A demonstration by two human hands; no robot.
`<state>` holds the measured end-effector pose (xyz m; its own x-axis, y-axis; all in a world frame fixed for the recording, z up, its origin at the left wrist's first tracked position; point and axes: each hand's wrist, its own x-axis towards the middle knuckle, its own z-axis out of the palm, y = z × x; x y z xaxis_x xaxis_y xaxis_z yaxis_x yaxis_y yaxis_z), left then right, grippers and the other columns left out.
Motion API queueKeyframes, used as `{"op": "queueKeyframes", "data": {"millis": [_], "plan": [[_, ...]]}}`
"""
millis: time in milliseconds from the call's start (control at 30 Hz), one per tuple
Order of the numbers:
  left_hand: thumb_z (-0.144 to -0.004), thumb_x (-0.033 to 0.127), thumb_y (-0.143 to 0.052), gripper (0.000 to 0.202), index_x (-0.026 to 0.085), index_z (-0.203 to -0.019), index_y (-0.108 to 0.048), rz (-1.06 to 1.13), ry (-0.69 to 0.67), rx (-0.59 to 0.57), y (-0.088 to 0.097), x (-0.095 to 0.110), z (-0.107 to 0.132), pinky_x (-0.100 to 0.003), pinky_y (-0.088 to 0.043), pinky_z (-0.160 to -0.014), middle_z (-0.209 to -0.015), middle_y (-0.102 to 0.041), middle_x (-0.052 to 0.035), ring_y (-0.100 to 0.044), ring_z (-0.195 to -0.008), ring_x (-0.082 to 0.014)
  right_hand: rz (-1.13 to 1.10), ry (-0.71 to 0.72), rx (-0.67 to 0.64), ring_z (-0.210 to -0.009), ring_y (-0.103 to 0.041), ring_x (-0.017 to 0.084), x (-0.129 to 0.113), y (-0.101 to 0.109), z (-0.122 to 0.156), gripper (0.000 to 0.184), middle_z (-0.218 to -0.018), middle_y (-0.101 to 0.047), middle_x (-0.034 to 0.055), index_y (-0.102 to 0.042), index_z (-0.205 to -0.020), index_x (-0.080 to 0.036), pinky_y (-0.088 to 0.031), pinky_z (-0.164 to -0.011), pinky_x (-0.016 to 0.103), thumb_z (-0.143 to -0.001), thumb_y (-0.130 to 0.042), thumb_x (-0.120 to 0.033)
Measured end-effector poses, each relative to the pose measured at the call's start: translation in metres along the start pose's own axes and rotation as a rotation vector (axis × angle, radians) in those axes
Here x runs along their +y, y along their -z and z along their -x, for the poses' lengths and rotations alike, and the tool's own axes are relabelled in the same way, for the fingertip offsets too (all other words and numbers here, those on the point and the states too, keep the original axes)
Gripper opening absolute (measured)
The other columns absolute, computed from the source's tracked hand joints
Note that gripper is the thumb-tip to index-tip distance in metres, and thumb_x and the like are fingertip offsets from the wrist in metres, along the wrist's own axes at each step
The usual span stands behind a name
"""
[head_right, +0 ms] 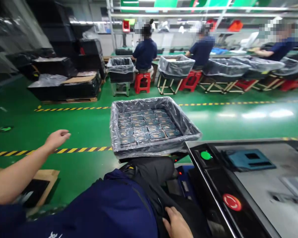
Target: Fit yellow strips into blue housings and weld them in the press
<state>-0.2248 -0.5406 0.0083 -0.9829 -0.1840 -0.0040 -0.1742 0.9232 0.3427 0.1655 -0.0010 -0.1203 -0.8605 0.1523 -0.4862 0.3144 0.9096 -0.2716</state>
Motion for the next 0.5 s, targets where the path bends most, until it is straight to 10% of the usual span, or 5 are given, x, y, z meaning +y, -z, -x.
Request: {"op": "queueKeyframes", "data": {"millis": [267, 500], "plan": [[-0.086, 0.049, -0.045, 0.04, 0.024, -0.11, -0.066, -0.08, -0.911, -0.246, -0.105, 0.185, 0.025, -0.037, -0.039, -0.111, -0.121, -0.068, -0.0102, -0.059, -0.121, -0.027, -0.045, -0.053, 0.116, -0.113, -0.061, 0.026, -0.023, 0.013, 0.008, 0.029, -0.112, -0.07, 0.0132, -0.072, -0.105, -0.018, -0.043, -0.103, 0.033, -0.09, -0.05, -0.029], [-0.087, 0.059, -0.036, 0.049, 0.031, -0.107, -0.071, -0.357, -1.222, -0.724, -0.183, 0.22, 0.034, -0.04, -0.046, -0.104, -0.119, -0.072, -0.0068, -0.065, -0.115, -0.0296, -0.003, -0.188, 0.214, -0.095, -0.063, 0.022, -0.023, -0.012, -0.003, 0.03, -0.094, -0.068, 0.0135, -0.069, -0.092, -0.014, -0.045, -0.091, 0.032, -0.093, -0.044, -0.03]]}}
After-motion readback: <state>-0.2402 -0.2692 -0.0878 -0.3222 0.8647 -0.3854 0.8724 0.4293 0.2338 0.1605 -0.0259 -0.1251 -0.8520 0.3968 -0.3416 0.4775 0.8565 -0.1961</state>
